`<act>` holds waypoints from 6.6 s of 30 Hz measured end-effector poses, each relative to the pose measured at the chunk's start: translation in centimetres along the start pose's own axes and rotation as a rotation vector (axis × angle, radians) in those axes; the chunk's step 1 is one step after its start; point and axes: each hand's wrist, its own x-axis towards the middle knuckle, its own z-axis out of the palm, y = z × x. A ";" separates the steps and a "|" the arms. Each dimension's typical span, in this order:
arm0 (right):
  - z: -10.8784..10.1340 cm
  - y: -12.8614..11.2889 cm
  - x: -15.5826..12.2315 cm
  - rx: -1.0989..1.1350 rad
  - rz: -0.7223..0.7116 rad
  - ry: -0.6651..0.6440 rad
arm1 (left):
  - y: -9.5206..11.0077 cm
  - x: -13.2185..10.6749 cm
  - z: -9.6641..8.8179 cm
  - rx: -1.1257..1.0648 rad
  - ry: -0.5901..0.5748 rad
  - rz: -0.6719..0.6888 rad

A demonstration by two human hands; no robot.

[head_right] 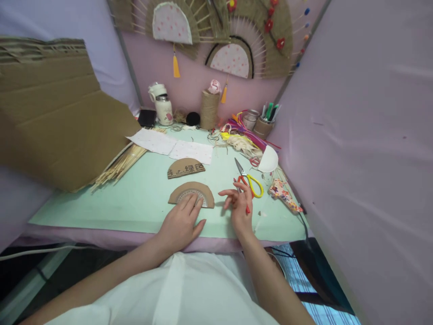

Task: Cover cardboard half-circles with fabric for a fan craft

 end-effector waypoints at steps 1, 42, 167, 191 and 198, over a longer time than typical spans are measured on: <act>0.0 0.0 0.0 0.005 0.003 0.002 | 0.0 0.0 0.0 0.001 -0.001 0.000; 8.3 0.9 6.3 -0.035 0.352 -0.415 | 0.0 0.1 -0.3 -0.030 -0.014 -0.037; 0.4 -0.1 0.5 -0.842 -0.190 -0.664 | 0.1 -0.3 -0.3 -0.062 0.014 -0.054; 0.2 -0.5 0.6 -0.434 -0.003 -0.366 | 0.1 -0.1 -0.3 -0.063 -0.004 -0.062; 0.1 -1.2 0.8 -0.232 0.095 -0.054 | 0.0 -0.1 -0.3 -0.055 -0.021 -0.063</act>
